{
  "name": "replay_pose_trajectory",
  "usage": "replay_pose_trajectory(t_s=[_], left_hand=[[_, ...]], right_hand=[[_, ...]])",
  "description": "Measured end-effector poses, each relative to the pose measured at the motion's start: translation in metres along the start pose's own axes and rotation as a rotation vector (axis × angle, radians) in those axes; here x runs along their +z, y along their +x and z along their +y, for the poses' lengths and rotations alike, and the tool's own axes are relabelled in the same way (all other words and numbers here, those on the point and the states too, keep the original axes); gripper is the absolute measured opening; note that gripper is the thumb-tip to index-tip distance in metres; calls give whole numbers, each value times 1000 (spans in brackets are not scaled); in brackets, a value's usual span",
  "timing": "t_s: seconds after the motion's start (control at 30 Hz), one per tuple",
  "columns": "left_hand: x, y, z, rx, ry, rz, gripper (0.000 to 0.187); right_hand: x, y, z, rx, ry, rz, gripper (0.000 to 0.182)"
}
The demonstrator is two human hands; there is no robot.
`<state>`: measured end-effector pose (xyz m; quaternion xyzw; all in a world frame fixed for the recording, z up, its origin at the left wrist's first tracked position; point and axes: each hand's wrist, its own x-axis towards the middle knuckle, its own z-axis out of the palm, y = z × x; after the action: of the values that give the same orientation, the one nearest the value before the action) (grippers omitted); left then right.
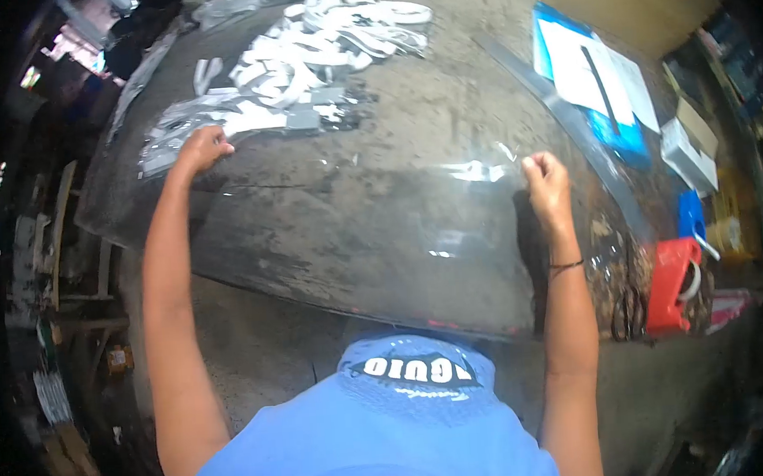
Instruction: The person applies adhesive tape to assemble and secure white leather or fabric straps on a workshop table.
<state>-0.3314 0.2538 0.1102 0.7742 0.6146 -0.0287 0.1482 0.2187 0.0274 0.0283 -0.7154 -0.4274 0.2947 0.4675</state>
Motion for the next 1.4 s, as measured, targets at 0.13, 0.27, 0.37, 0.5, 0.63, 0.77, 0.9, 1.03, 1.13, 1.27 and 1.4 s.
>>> replay_pose_trajectory(t_s=[0.13, 0.27, 0.37, 0.5, 0.63, 0.77, 0.9, 1.03, 1.13, 1.27, 1.4], left_hand=[[27, 12, -25, 8, 418, 508, 34], [17, 41, 29, 361, 28, 956, 10], [11, 82, 74, 329, -331, 773, 13], [9, 152, 95, 326, -167, 731, 15], [7, 199, 102, -118, 107, 333, 35], [16, 227, 89, -288, 67, 63, 68], [11, 215, 83, -221, 131, 247, 75], [-17, 219, 70, -97, 2, 413, 56], [-56, 213, 72, -35, -287, 642, 47], [-124, 186, 98, 72, -558, 1010, 49], [-185, 184, 119, 214, -775, 1247, 37]], right_hand=[[41, 5, 10, -267, -504, 1, 29], [46, 0, 12, -297, -595, -29, 33], [47, -6, 6, -223, -416, 69, 32], [48, -17, 8, -216, -332, 175, 20], [49, -17, 18, -171, -240, 223, 19], [48, -13, 22, -189, -204, 249, 17], [50, -11, 26, -206, -195, 196, 18], [45, -9, 33, -162, -155, 185, 19], [46, -11, 31, -162, -103, 181, 20], [43, -1, 53, -203, 5, 201, 23], [28, 5, 17, 98, 132, 95, 24]])
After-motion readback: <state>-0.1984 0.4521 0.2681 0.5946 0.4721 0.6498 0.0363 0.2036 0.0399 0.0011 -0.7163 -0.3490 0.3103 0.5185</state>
